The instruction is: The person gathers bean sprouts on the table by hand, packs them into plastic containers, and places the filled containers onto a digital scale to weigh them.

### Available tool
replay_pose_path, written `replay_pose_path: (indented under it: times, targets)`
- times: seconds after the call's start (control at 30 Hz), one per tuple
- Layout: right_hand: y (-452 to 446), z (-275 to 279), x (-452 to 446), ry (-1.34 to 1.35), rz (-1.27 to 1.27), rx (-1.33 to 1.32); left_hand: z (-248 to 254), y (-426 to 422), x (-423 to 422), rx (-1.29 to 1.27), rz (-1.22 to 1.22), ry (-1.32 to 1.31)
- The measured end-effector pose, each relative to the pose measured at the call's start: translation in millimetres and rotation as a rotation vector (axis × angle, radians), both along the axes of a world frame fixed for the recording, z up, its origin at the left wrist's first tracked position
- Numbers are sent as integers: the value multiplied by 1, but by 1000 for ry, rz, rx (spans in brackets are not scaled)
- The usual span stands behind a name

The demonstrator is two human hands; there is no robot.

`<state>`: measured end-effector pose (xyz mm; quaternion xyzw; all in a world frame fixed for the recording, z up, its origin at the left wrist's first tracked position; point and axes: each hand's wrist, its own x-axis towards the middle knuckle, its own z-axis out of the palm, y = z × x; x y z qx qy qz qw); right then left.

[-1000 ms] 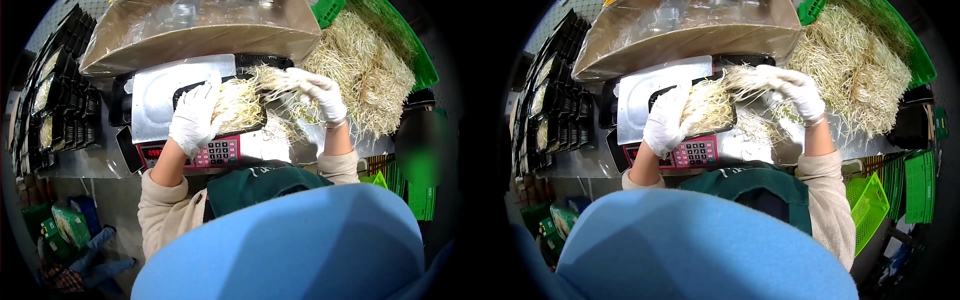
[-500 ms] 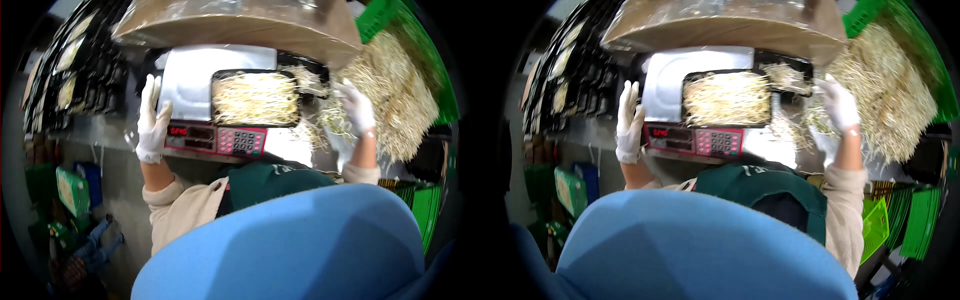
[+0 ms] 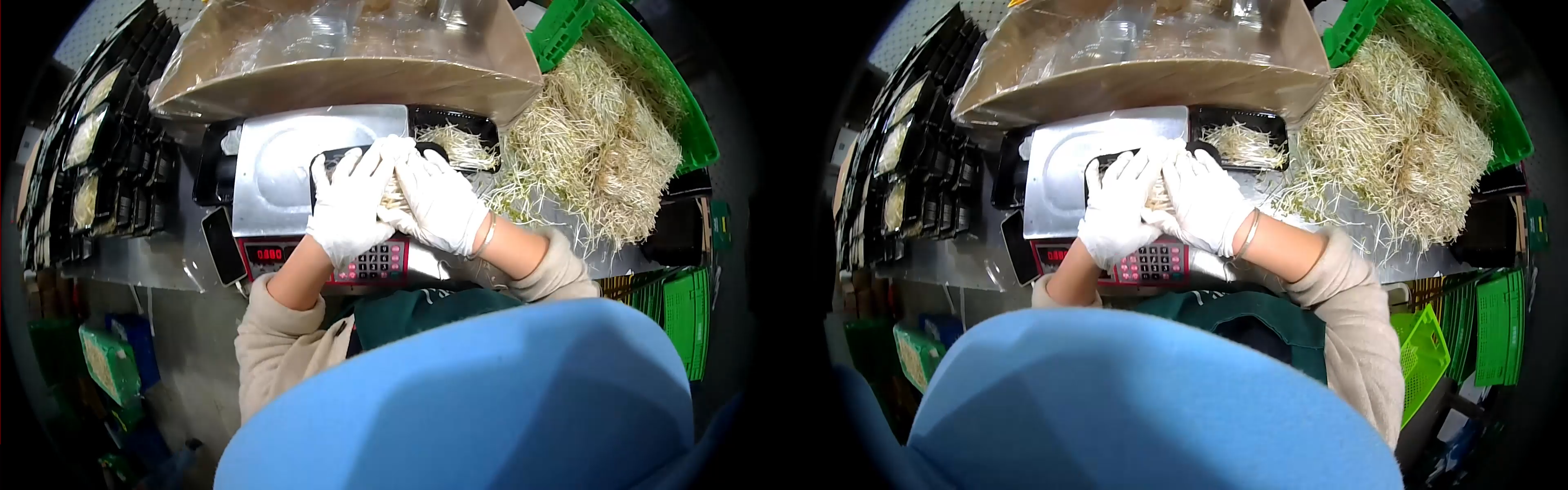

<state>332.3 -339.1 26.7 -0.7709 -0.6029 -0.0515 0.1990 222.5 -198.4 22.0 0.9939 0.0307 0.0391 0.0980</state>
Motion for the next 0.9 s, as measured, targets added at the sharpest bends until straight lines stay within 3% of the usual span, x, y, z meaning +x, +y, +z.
replay_pose_path:
  times: [0.07, 0.13, 0.17, 0.23, 0.33, 0.37, 0.4, 0.47, 0.7, 0.9]
  targets:
    - [4, 13, 12, -332, 68, 102, 1, 2, 1, -74, 33, -65]
    - [18, 41, 33, -111, -49, -13, -3, 4, -1, 38, 6, -96]
    - [29, 46, 52, -214, -113, 54, 1, 2, 1, -16, 31, -64]
    - [68, 51, 106, -138, -207, 32, 7, 0, 3, -74, 48, -51]
    - [141, 35, 197, -74, -441, -276, 4, 2, 4, -85, 43, -48]
    - [159, 23, 226, -96, -379, -334, 5, 2, 4, -85, 43, -33]
    - [172, 29, 238, -65, -366, -580, 5, 3, 6, -96, 46, -43]
    - [203, -32, 296, -8, -389, -796, 8, 5, 6, -103, 42, -52]
    - [205, -61, 298, 41, -97, -1157, 12, 1, 11, -78, 98, -91]
    - [186, -50, 268, -82, -110, -933, 12, -2, 9, 7, 111, -101]
